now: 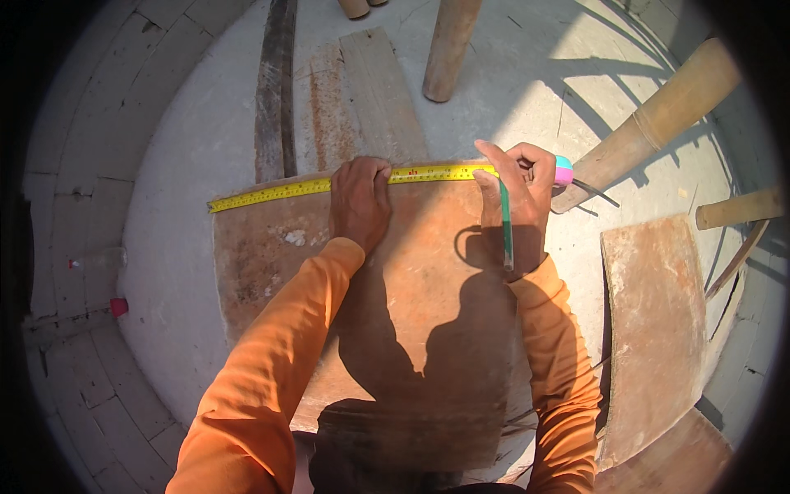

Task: The person measures a wooden board with a tape measure and marks a line on it with a pencil.

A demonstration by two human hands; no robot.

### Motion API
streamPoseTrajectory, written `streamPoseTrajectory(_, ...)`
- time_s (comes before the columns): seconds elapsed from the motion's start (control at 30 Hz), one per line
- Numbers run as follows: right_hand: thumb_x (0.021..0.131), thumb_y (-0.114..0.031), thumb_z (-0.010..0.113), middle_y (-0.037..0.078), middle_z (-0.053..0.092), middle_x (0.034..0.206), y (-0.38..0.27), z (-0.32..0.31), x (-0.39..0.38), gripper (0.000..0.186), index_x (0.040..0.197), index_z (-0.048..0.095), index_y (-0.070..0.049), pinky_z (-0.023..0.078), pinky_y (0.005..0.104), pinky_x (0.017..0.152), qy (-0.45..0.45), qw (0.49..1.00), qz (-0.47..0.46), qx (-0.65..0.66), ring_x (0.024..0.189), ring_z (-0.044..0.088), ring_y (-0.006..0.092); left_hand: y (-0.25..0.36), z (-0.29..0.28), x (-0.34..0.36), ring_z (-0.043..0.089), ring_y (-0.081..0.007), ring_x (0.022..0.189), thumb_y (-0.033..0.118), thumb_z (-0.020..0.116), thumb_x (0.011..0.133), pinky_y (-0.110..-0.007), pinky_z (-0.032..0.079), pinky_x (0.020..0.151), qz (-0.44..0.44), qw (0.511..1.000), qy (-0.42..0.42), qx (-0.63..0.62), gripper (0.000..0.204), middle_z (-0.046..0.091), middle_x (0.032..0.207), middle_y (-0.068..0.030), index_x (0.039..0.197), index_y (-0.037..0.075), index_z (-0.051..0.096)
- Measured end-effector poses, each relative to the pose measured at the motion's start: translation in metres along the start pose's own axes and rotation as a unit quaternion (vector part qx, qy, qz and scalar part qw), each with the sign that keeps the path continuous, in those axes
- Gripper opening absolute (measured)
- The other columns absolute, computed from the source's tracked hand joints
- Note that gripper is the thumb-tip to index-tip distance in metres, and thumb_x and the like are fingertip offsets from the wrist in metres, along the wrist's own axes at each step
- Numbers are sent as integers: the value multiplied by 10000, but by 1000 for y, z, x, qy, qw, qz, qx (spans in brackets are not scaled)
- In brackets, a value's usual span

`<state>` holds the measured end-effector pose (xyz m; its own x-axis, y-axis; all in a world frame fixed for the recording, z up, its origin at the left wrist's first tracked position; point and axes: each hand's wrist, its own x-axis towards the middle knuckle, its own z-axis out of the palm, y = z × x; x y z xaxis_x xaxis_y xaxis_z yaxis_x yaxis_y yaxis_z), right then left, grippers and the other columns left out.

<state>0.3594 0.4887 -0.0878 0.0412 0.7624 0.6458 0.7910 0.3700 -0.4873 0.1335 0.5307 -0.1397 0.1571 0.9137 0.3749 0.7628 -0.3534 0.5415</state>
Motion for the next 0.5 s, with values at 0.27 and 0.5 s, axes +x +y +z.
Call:
streamPoseTrajectory(0.27,947,-91,661,130,667,1035,7,53,-24,161,1080,718,-20,532,322,816,-54,969,117,209,893,670,235,-4,2,-3,565,-361,1053,138,542,1018,-460,385,1021,0,999,-18,40,105,630,1054,-145,1051,59,603)
streamPoseTrajectory(0.5,914,-49,678,105,680,1009,23,59,-12,131,1034,719,-16,537,307,787,-79,940,203,263,869,676,193,-2,2,-2,570,-358,1044,134,550,1016,-460,393,1009,-8,1000,-15,15,98,627,1041,-144,1052,56,597)
